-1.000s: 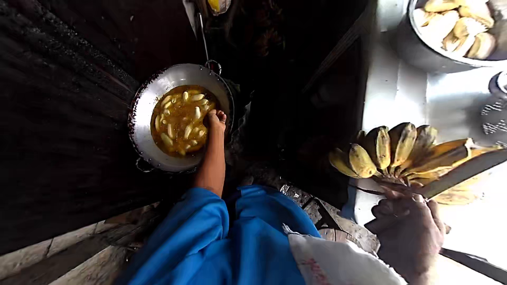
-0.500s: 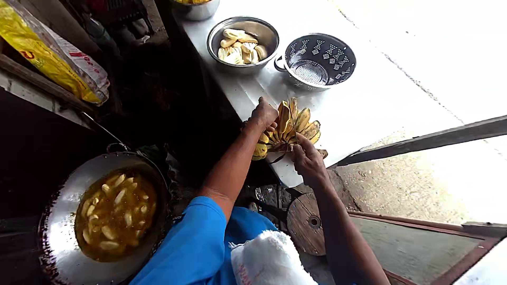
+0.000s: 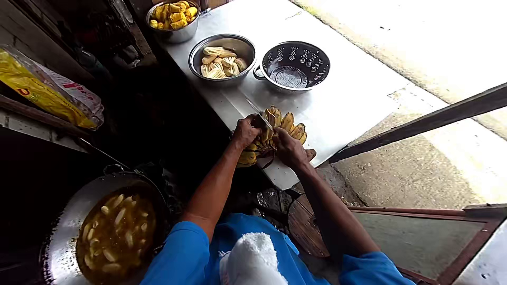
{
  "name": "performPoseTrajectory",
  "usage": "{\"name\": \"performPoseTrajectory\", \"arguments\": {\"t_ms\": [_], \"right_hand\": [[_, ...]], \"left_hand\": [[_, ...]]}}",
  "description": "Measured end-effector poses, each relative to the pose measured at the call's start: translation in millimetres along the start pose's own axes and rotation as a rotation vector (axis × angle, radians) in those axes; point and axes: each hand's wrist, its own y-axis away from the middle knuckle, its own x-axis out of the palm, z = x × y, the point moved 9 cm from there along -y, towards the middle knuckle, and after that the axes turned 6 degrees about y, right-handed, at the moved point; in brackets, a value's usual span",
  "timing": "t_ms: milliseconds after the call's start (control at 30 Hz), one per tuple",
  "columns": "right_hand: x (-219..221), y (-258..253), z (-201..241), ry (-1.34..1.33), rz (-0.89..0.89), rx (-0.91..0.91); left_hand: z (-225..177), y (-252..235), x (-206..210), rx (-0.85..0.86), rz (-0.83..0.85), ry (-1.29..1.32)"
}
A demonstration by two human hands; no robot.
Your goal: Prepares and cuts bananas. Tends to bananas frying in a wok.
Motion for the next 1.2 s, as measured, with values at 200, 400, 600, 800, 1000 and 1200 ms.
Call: {"name": "performPoseTrajectory", "arguments": {"t_ms": [200,400,600,800,1000,1200], "right_hand": [[64.2,-2.4,-6.2,-1.009,0.136,0.176],[70.0,-10.5,-1.7,-1.382,0.119,0.286],[67.2,-15.1,-20.8,-1.449,0.012,0.401],[50.5,1.1,-7.5,-1.276,-0.016,0.22],[49.4,-16.4,5.3,-0.711,0.04,0.094],[18.5,17.5,37.9,-0.128,-0.136,-0.052]], "left_hand": [[-1.6,7.2,0.2,-0.001,-0.078,0.202],[-6.5,9.4,7.6,-0.073,-0.056,-0.122],[-35.9,45.6,30.6,0.08,-0.091,-0.55],[-15.3,48.2,-0.6,-0.032,-0.147,-0.238],[3.3,36.4,-13.0,-0.085,0.026,0.165],[-10.9,93.9,-10.3,0.004,0.067,0.129]]}}
